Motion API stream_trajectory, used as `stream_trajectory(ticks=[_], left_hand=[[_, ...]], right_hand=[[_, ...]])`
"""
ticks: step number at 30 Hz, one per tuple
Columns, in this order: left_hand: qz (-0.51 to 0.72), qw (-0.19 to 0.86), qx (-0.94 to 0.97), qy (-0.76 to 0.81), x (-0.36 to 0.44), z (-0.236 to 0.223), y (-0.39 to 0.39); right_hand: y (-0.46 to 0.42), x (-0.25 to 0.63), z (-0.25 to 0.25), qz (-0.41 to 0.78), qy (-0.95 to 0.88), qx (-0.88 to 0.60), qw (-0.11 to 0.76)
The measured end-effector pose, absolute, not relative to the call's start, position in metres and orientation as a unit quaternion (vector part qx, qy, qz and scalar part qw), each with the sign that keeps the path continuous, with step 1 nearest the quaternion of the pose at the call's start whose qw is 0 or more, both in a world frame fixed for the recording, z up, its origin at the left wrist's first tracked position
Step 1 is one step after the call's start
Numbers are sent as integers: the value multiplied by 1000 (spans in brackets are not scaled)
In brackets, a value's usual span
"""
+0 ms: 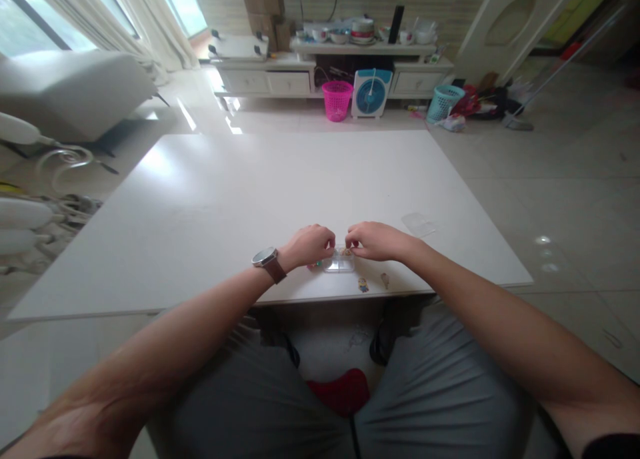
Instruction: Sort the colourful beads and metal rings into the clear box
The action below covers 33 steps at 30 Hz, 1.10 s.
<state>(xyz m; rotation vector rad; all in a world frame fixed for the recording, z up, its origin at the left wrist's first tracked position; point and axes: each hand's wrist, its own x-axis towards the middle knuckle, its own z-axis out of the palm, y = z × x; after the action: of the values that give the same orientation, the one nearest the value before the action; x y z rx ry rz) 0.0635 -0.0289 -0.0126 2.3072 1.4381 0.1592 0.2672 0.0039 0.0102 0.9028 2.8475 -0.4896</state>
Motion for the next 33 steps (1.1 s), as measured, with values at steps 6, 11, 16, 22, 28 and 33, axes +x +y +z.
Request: stream_trajectory(ticks=[6,11,16,22,28,33], left_hand=[[113,251,813,513,57,-15,-21],[162,327,780,509,57,-14,-20],[180,344,771,504,61,-14,-24],[174,324,778,510,61,-9,-24],[152,282,791,522,57,-4,-22],[135,256,807,515,57,-6,-21]], right_hand=[[2,267,13,-155,937,307,58],[-1,263,14,-143,932,333,35],[-4,257,12,-132,928,347,26],[-1,260,11,-115,922,366,55],[1,260,4,-122,918,371,75],[1,257,3,-115,916,373,90]])
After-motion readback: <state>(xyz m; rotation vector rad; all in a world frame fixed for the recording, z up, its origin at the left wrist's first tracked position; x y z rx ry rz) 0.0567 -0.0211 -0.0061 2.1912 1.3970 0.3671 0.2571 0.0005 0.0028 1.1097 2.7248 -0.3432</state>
